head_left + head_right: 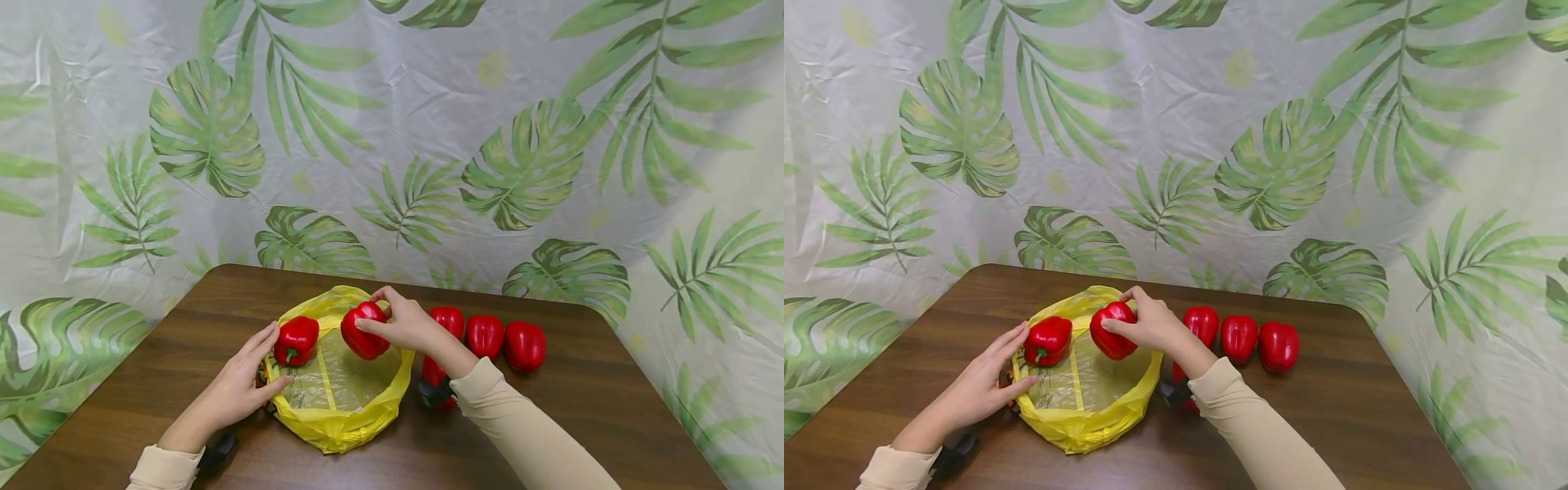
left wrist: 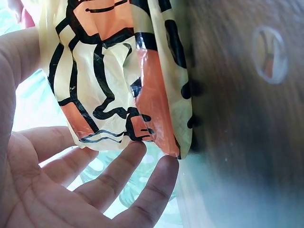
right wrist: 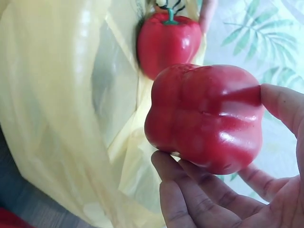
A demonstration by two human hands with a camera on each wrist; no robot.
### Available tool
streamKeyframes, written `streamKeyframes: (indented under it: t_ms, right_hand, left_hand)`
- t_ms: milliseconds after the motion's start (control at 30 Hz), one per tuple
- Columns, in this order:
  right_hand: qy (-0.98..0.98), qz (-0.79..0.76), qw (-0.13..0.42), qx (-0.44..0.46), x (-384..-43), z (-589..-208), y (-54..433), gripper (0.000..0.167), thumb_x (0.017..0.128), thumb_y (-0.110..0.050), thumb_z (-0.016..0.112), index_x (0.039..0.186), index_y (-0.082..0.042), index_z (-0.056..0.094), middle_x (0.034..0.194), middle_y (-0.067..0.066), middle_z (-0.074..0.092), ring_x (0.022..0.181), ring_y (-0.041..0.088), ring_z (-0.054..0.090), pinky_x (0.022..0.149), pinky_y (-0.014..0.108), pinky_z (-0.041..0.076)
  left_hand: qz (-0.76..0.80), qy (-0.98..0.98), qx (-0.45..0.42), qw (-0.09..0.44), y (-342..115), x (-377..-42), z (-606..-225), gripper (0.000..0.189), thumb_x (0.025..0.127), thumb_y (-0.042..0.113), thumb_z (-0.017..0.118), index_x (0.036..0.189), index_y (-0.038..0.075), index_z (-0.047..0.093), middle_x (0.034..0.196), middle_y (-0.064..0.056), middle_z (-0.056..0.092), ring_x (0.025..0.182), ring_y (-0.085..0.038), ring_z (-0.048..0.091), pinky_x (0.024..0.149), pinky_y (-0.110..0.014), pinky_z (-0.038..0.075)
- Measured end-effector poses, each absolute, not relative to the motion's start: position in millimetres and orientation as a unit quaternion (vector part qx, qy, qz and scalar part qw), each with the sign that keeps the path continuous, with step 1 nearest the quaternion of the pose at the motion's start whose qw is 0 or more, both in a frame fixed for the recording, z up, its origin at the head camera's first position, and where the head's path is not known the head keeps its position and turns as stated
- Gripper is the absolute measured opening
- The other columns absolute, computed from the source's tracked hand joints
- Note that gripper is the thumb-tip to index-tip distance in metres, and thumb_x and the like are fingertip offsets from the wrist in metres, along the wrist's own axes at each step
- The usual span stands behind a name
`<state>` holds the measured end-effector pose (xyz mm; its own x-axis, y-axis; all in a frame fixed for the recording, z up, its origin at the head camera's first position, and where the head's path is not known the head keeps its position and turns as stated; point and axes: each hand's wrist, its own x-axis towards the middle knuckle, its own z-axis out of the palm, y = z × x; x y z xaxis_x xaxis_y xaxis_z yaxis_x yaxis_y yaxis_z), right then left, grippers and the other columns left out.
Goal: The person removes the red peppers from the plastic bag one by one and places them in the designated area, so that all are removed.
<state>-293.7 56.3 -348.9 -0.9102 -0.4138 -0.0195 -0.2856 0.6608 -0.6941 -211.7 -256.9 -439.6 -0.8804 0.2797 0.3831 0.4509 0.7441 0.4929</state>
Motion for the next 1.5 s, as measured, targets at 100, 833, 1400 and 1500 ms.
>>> streamKeyframes:
  t_ms: [100,833,1400,1500]
  right_hand:
    - [0.906,-0.368,0.082,-0.191,-290,-348,63,0.055,0.098,-0.044,0.077,0.140,-0.016,0.056,0.123,0.014,0.076,0.095,0.020,0.075,0.084,0.040,0.065]
    - [0.908,-0.379,0.054,-0.168,-270,-345,99,0.056,0.096,-0.050,0.077,0.140,-0.022,0.056,0.125,0.009,0.073,0.098,0.020,0.070,0.077,0.036,0.063]
    - [0.915,-0.367,0.041,-0.162,-256,-345,126,0.055,0.097,-0.052,0.075,0.139,-0.021,0.056,0.122,0.007,0.072,0.107,0.023,0.069,0.077,0.035,0.061]
    - [0.918,-0.362,0.038,-0.157,-253,-345,131,0.055,0.097,-0.053,0.075,0.138,-0.021,0.057,0.123,0.007,0.070,0.108,0.023,0.068,0.077,0.035,0.060]
  left_hand:
    - [-0.298,-0.922,-0.201,0.147,-257,-212,-440,0.084,0.096,0.027,0.083,0.159,-0.010,0.042,0.169,-0.028,0.038,0.150,-0.051,0.045,0.113,-0.069,0.046]
    - [-0.304,-0.924,-0.191,0.133,-258,-212,-441,0.085,0.097,0.026,0.081,0.161,-0.009,0.039,0.171,-0.027,0.034,0.152,-0.051,0.042,0.116,-0.069,0.044]
    - [-0.302,-0.924,-0.190,0.135,-258,-213,-440,0.085,0.097,0.026,0.082,0.161,-0.010,0.040,0.171,-0.027,0.035,0.152,-0.051,0.042,0.115,-0.069,0.044]
    - [-0.303,-0.924,-0.190,0.134,-258,-213,-440,0.085,0.097,0.027,0.081,0.161,-0.009,0.039,0.171,-0.027,0.034,0.152,-0.051,0.042,0.115,-0.069,0.044]
